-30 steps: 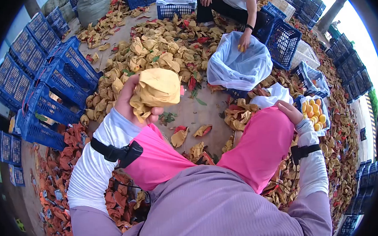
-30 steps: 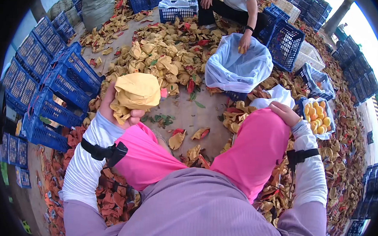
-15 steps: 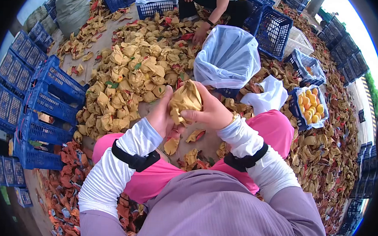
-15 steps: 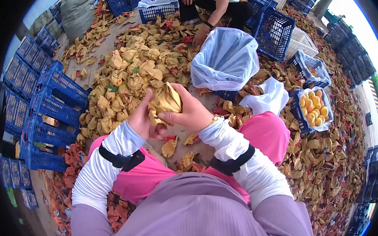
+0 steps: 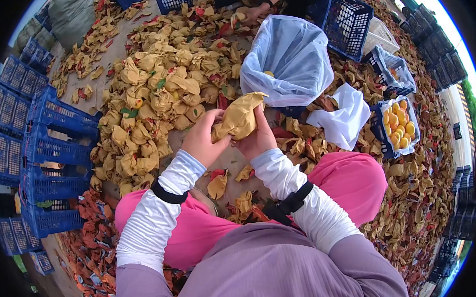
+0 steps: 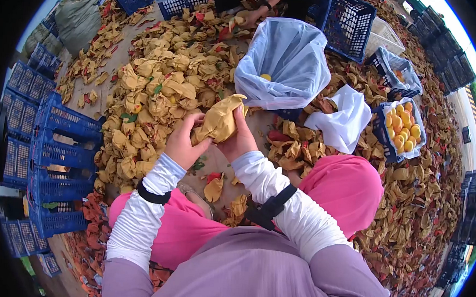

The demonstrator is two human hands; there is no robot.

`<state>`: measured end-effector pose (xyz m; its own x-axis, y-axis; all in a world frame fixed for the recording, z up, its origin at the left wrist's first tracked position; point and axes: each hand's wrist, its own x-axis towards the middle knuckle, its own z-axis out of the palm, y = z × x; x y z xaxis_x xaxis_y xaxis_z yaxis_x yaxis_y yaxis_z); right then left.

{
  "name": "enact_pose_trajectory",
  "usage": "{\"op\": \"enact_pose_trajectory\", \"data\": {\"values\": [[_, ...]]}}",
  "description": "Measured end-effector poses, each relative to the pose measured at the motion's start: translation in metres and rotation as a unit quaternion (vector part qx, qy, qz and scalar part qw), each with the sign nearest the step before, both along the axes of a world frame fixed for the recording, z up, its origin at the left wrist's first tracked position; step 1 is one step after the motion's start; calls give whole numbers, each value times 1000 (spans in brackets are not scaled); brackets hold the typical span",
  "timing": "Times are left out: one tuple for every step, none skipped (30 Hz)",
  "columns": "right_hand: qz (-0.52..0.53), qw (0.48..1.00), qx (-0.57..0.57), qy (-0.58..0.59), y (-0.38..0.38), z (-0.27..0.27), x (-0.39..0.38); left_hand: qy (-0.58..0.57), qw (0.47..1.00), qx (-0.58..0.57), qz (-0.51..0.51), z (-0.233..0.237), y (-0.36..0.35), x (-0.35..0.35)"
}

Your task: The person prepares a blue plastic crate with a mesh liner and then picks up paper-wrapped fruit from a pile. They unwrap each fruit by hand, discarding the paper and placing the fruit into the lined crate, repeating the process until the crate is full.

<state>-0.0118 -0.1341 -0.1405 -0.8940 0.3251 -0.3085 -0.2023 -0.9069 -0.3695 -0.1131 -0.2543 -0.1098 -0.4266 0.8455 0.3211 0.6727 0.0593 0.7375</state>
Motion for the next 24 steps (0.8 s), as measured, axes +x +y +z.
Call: {"op": "enact_pose_trajectory", "data": {"values": [[0, 1000, -2, -4, 2, -6, -1, -17, 999, -30, 3, -1, 0, -3], [2, 1000, -16, -18, 5, -12, -2, -35, 998, -59, 8, -1, 1, -5], [5, 999, -30, -31, 6, -19, -3, -55, 995, -86, 22, 1, 0, -8], [8, 999, -33, -32, 8, -25, -5, -57, 994, -89, 24, -3, 0, -12], [23, 998, -46, -38, 10, -32, -6, -28, 996, -85, 14, -8, -1, -18], [39, 997, -58, -43, 12, -38, -8, 0, 997, -82, 4, -12, 0, -22], [39, 996, -60, -45, 11, -35, -10, -2, 996, -84, 4, -10, 4, -22], [46, 995, -58, -73, 10, -32, -12, 55, 998, -26, 10, -6, 10, -19], [54, 992, -57, -101, 7, -31, -12, 83, 996, 0, 12, -8, 11, -21], [55, 991, -60, -103, 6, -35, -12, 111, 993, 26, 17, -10, 12, -23], [88, 988, -39, -120, 6, -41, -11, 134, 990, -1, -52, -17, 12, -28], [121, 983, -18, -137, 6, -48, -10, 156, 980, -27, -121, -23, 11, -30], [135, 981, -17, -139, 5, -50, -11, 102, 989, -48, -97, -26, 11, -27], [136, 981, -18, -138, 6, -51, -11, 103, 989, -49, -96, -30, 10, -29], [132, 979, 33, -154, 6, -52, -11, 77, 994, -51, -52, -36, 9, -30], [130, 973, 83, -169, 6, -52, -10, 52, 997, -54, -6, -37, 8, -30], [130, 979, 105, -118, 6, -55, -10, 40, 998, -44, 32, -39, 9, -29], [130, 979, 103, -117, 4, -57, -10, 42, 998, -46, 32, -40, 10, -26], [105, 971, 160, -141, 0, -54, -9, 34, 995, -66, 70, -39, 11, -23], [80, 959, 217, -165, -2, -53, -8, 27, 990, -86, 109, -39, 12, -21], [54, 963, 206, -165, -2, -59, -8, 28, 990, -86, 107, -39, 13, -20], [53, 964, 204, -164, -4, -58, -6, 2, 989, -94, 116, -40, 14, -19], [25, 951, 244, -189, -7, -56, -5, -24, 987, -102, 125, -40, 15, -20], [-1, 935, 283, -214, -8, -54, -4, -23, 987, -103, 124, -40, 15, -20]]}}
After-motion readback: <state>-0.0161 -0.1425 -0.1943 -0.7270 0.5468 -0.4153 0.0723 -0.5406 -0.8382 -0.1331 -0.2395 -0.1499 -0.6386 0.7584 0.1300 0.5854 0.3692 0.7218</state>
